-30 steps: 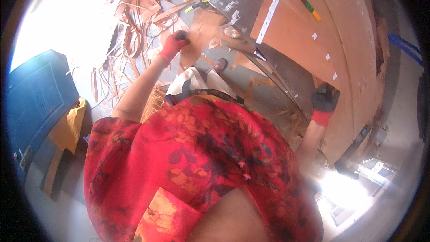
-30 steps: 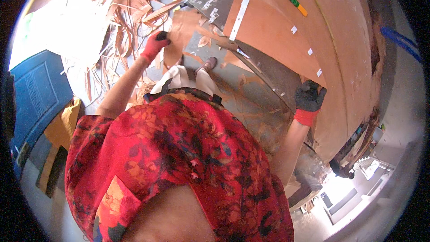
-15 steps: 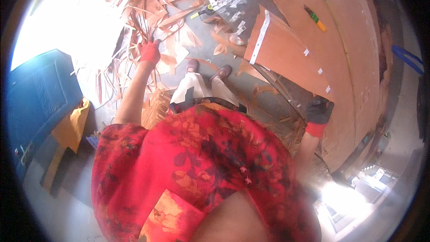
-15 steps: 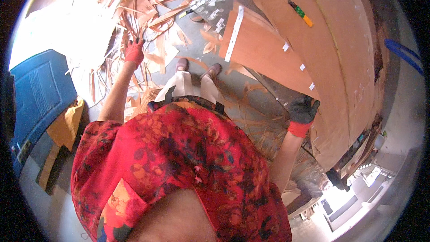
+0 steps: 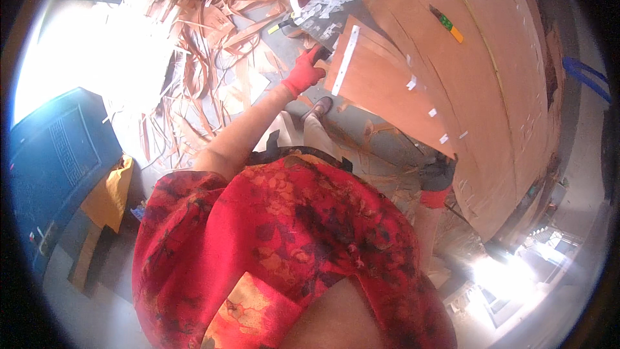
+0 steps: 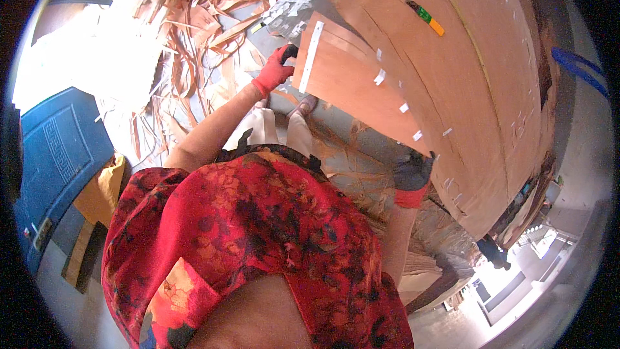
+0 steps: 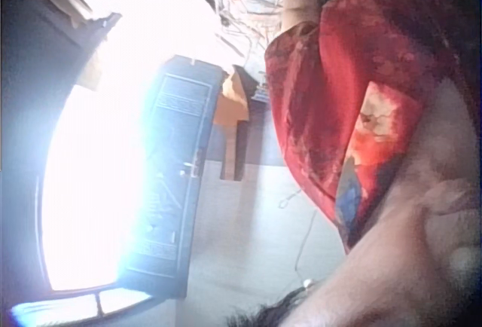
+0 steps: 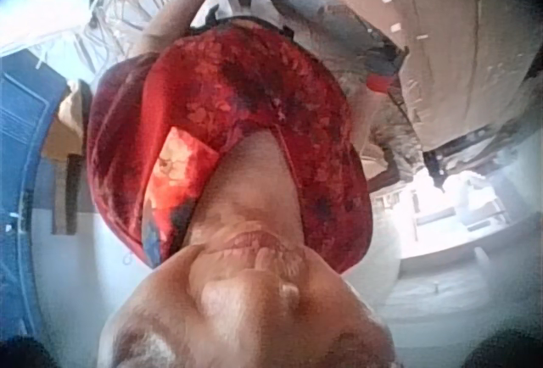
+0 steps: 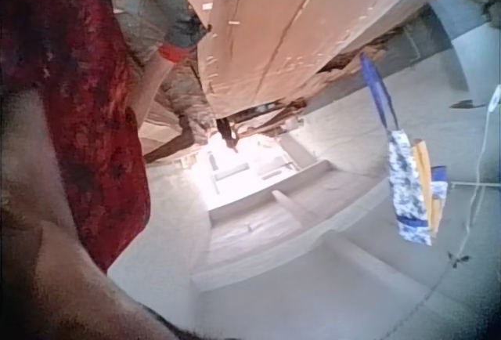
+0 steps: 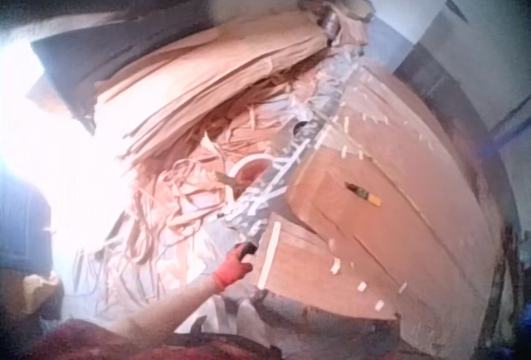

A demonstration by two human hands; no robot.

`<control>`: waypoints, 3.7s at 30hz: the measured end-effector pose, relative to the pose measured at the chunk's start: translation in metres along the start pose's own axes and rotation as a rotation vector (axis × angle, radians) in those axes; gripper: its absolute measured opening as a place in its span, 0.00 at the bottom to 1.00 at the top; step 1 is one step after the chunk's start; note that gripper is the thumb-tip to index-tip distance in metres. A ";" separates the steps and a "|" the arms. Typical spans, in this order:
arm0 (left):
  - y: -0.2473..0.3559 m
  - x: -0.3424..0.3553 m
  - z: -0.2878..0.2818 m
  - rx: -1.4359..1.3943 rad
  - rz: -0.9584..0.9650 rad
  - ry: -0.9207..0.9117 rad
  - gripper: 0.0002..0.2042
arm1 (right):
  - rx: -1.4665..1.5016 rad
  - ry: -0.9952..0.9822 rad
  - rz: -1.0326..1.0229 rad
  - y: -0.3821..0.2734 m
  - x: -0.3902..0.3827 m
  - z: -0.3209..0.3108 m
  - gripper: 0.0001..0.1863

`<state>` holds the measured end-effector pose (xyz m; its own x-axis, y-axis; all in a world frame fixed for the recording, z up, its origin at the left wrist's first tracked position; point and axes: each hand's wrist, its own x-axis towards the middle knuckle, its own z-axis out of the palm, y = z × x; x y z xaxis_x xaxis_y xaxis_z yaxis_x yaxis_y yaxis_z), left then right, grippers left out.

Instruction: The person tapes together wood veneer sheets, cuts the excess tape and wood using a utility knife and scissors, and sweeps the surface with a small handheld broom.

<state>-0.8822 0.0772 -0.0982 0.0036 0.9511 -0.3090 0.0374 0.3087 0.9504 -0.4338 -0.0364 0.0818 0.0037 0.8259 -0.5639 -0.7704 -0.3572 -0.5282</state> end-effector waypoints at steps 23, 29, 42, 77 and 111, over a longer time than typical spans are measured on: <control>0.077 0.067 -0.087 0.740 -0.068 -0.558 0.11 | -1.106 0.152 -0.061 0.083 0.054 0.121 0.17; 0.088 0.026 -0.166 0.473 -0.259 -0.467 0.09 | -1.365 0.018 -0.409 0.098 0.102 0.173 0.24; 0.132 -0.050 -0.128 -0.217 -0.436 -0.220 0.09 | -2.028 -0.510 -0.970 0.157 0.247 0.217 0.40; 0.127 0.057 -0.001 -0.268 -0.383 -0.035 0.10 | -2.037 -0.519 -1.053 0.148 0.232 0.204 0.36; 0.198 0.074 0.131 -0.015 -0.439 -0.286 0.10 | -1.826 -0.418 -0.826 0.012 0.235 0.119 0.57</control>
<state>-0.7437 0.2070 0.0625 0.2632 0.6908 -0.6734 0.0824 0.6794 0.7291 -0.5185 0.2055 0.0182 -0.3760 0.9211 0.1014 0.7377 0.3638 -0.5687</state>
